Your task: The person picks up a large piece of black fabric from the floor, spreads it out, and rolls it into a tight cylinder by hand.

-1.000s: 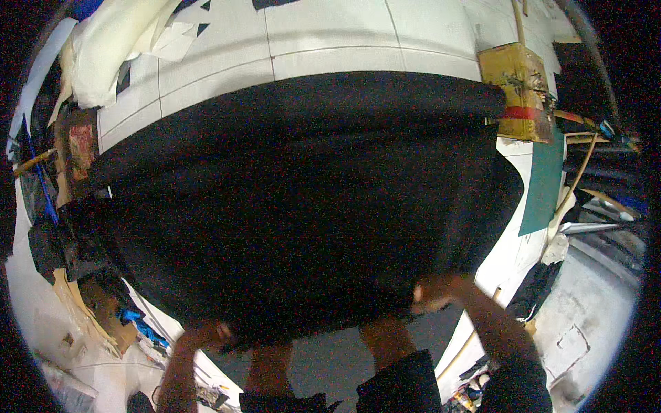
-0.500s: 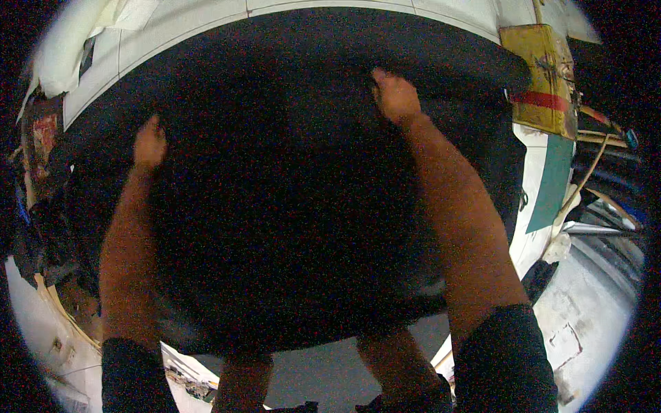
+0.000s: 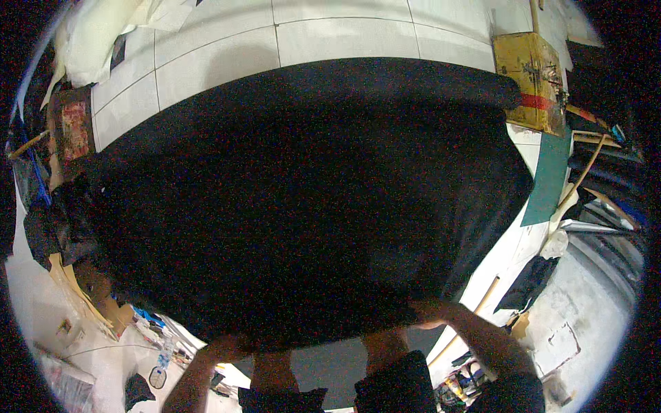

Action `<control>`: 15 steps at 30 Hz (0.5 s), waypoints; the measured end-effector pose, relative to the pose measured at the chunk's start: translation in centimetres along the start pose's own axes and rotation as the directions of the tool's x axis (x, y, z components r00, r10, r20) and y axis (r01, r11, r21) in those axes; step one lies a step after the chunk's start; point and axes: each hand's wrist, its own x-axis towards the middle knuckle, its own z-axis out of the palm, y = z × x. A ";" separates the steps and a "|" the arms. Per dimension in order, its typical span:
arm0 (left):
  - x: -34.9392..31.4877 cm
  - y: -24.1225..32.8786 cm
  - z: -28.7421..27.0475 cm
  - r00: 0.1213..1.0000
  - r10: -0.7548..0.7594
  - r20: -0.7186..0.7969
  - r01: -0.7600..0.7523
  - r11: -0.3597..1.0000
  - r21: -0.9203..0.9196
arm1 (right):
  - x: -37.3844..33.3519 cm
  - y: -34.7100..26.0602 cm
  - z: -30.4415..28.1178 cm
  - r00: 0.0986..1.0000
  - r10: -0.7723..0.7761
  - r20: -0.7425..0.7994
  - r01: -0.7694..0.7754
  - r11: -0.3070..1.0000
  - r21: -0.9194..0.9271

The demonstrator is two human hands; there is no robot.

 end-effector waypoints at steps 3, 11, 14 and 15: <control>0.9 4.5 -13.3 0.937 0.166 0.308 -0.131 0.983 -0.130 | -1.5 -5.1 -11.7 0.943 -0.050 0.330 0.057 0.998 -0.012; 25.3 4.3 -35.6 0.395 0.303 -0.868 0.070 0.932 0.357 | 16.9 -4.0 -38.3 0.153 -0.378 -0.913 -0.275 0.871 -0.407; 30.8 1.6 -36.6 0.305 0.364 -0.880 0.257 0.858 0.444 | 20.2 -2.7 -40.8 0.075 -0.479 -0.875 -0.463 0.760 -0.456; 32.1 1.7 -36.6 0.207 0.411 -0.888 0.211 0.867 0.451 | 19.9 -1.5 -41.7 0.061 -0.548 -0.834 -0.437 0.737 -0.516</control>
